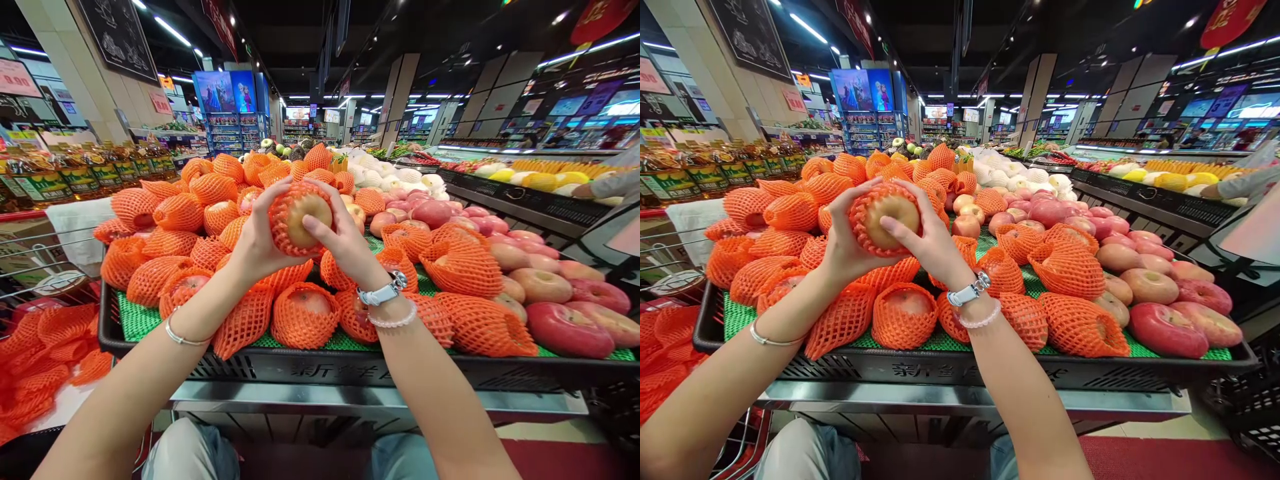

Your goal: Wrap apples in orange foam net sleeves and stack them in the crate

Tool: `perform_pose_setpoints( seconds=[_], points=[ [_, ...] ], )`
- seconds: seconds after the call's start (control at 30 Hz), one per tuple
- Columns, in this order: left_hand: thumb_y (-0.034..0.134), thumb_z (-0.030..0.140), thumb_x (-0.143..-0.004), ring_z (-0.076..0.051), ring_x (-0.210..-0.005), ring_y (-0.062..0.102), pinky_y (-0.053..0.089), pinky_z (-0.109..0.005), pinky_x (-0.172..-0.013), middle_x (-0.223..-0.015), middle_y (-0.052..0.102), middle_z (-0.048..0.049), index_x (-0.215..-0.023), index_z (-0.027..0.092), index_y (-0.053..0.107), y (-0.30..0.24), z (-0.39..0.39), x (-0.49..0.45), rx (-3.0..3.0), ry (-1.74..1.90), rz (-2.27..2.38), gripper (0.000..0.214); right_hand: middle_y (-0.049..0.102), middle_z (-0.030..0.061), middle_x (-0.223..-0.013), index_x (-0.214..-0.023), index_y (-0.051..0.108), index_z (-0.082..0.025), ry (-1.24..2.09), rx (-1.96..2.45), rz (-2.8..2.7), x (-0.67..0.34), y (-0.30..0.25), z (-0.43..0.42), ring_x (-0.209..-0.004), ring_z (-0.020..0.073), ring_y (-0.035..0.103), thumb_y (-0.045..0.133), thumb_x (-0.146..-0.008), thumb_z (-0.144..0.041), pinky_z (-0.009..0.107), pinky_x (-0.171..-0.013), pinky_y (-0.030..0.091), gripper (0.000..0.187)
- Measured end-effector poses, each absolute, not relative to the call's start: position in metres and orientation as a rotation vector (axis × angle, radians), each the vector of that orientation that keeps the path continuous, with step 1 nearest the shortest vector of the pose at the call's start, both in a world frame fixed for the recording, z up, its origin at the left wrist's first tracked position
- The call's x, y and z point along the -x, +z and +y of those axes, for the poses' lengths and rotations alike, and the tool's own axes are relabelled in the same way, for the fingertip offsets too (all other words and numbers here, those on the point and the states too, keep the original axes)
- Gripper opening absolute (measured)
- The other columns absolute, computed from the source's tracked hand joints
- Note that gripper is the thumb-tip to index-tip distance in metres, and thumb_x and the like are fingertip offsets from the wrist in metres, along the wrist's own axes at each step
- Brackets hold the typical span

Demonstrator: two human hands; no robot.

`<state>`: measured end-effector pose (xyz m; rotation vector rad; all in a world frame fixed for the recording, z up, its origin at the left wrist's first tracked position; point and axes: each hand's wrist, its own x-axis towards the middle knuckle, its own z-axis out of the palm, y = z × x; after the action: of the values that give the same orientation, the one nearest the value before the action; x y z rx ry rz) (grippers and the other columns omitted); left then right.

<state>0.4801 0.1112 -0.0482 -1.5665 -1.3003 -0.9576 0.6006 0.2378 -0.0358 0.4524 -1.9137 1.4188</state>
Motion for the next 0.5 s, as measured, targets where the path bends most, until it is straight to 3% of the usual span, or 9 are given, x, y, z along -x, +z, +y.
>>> perform_pose_setpoints(
  seconds=[0.13, 0.27, 0.5],
  points=[
    [0.081, 0.064, -0.06, -0.035, -0.129, 0.053, 0.05, -0.054, -0.105, -0.142, 0.045, -0.0116, -0.146, 0.033, 0.02, -0.05, 0.111, -0.476, 1.556, -0.975, -1.309, 0.11, 0.043, 0.0055, -0.153, -0.135, 0.049, -0.023, 1.555, -0.443, -1.856, -0.595, -0.04, 0.244, -0.145, 0.0212, 0.037, 0.034, -0.089, -0.072, 0.043, -0.123, 0.028, 0.069],
    [0.079, 0.067, -0.059, -0.035, -0.133, 0.048, 0.046, -0.054, -0.11, -0.146, 0.04, -0.0108, -0.146, 0.033, 0.022, -0.049, 0.114, -0.481, 1.549, -1.127, -1.336, 0.109, 0.047, 0.0017, -0.15, -0.131, 0.055, -0.025, 1.403, -0.328, -1.634, -0.588, -0.045, 0.242, -0.148, 0.0185, 0.031, 0.016, -0.093, -0.069, 0.044, -0.126, 0.021, 0.069],
    [0.075, 0.07, -0.061, -0.034, -0.132, 0.049, 0.044, -0.051, -0.112, -0.141, 0.043, -0.0124, -0.141, 0.031, 0.026, -0.051, 0.13, -0.501, 1.766, -1.328, -1.316, 0.102, 0.06, 0.0088, -0.129, -0.12, 0.054, -0.026, 1.333, -0.218, -1.37, -0.588, -0.05, 0.215, -0.125, 0.0233, 0.058, 0.015, -0.094, -0.057, 0.045, -0.11, 0.047, 0.056]
  ],
)
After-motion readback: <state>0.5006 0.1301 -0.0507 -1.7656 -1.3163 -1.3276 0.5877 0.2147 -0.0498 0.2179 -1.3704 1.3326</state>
